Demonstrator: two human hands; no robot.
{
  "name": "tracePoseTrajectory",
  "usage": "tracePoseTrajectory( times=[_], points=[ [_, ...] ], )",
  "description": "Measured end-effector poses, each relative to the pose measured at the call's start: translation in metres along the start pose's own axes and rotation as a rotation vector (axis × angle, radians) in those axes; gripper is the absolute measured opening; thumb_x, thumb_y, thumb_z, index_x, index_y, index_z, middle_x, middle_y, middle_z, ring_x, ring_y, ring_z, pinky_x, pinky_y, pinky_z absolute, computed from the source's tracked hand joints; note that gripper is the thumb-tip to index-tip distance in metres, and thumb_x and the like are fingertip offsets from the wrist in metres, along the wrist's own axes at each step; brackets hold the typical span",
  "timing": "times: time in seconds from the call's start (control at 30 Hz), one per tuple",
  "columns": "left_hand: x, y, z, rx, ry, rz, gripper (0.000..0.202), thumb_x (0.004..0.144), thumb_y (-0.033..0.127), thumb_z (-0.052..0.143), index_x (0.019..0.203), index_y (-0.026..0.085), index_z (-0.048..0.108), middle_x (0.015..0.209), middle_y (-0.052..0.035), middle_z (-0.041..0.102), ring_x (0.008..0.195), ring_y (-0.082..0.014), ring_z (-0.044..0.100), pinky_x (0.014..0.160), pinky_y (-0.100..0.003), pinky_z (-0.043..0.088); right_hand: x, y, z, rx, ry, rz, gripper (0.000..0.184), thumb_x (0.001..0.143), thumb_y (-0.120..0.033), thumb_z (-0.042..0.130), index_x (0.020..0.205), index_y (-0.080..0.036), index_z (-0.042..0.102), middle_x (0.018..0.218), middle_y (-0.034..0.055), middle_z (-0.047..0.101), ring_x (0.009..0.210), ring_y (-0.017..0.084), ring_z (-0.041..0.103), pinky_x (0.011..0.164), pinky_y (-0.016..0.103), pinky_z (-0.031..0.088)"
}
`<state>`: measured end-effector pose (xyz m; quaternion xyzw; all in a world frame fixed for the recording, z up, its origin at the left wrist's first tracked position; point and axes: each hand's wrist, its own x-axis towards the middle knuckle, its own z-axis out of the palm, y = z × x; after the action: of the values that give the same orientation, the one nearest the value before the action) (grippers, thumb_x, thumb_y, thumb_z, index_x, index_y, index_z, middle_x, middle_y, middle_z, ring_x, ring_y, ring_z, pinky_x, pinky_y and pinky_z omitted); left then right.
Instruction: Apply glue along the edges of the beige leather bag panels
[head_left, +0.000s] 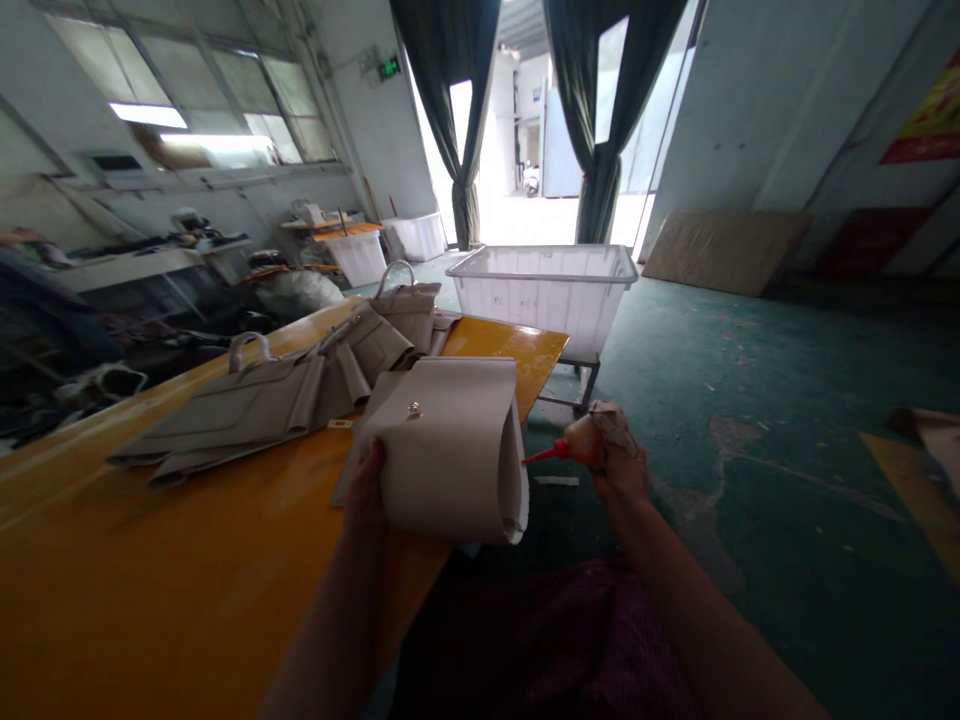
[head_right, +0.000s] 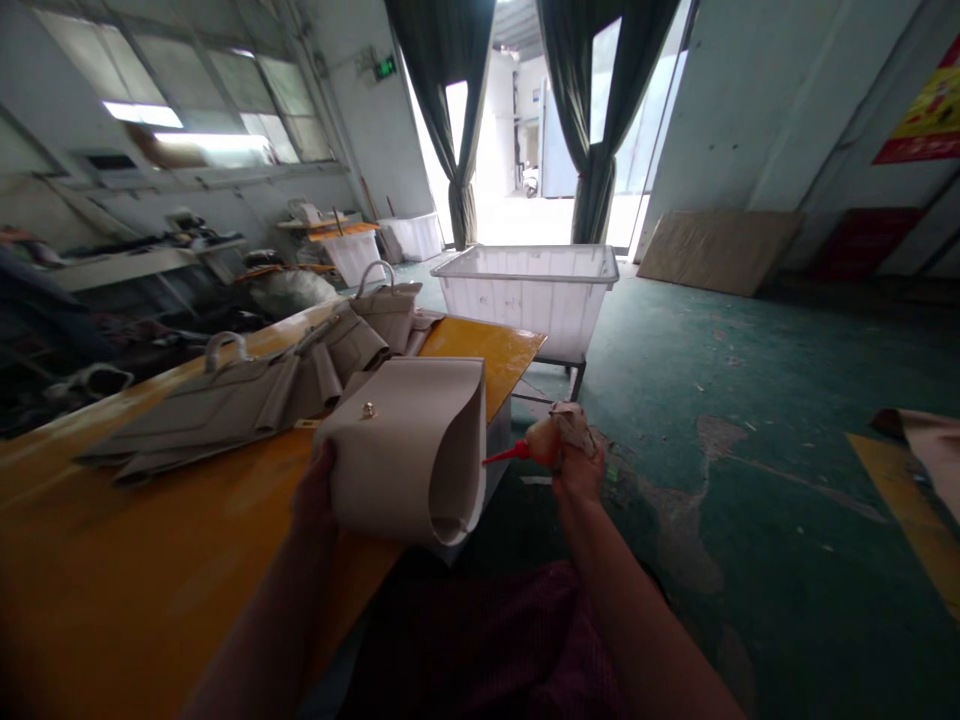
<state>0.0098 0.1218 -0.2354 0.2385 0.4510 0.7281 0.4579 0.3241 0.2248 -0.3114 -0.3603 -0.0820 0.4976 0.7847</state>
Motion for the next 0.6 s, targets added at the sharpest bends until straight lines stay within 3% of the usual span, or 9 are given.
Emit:
tracePoseTrajectory(
  times=[0.13, 0.33, 0.6],
  points=[
    [0.000, 0.002, 0.002, 0.014, 0.053, 0.000, 0.074, 0.047, 0.057, 0.102, 0.103, 0.014, 0.079, 0.094, -0.0105, 0.082, 0.075, -0.0285, 0.076, 0.066, -0.039, 0.067, -0.004, -0.002, -0.009, -0.018, -0.010, 0.020, 0.050, 0.044, -0.024, 0.092, 0.087, -0.021, 0.067, 0.093, -0.0007, 0.070, 0.080, 0.017, 0.066, 0.060, 0.027, 0.059],
    [0.005, -0.002, -0.006, 0.033, 0.040, 0.006, 0.072, 0.055, 0.057, 0.099, 0.107, 0.013, 0.078, 0.098, -0.0129, 0.082, 0.080, -0.0295, 0.076, 0.065, -0.037, 0.066, -0.012, -0.007, -0.028, -0.061, -0.115, 0.063, 0.054, 0.041, -0.021, 0.090, 0.090, -0.022, 0.066, 0.105, 0.0013, 0.073, 0.095, 0.022, 0.068, 0.066, 0.028, 0.060],
    [0.000, -0.005, -0.004, 0.040, 0.080, 0.047, 0.065, 0.062, 0.055, 0.096, 0.110, 0.014, 0.077, 0.095, -0.0128, 0.081, 0.084, -0.0319, 0.078, 0.070, -0.038, 0.065, -0.039, -0.010, -0.047, -0.055, 0.134, 0.102, 0.060, 0.036, -0.021, 0.089, 0.089, -0.024, 0.062, 0.089, -0.0036, 0.068, 0.071, 0.015, 0.061, 0.053, 0.024, 0.055]
  ],
)
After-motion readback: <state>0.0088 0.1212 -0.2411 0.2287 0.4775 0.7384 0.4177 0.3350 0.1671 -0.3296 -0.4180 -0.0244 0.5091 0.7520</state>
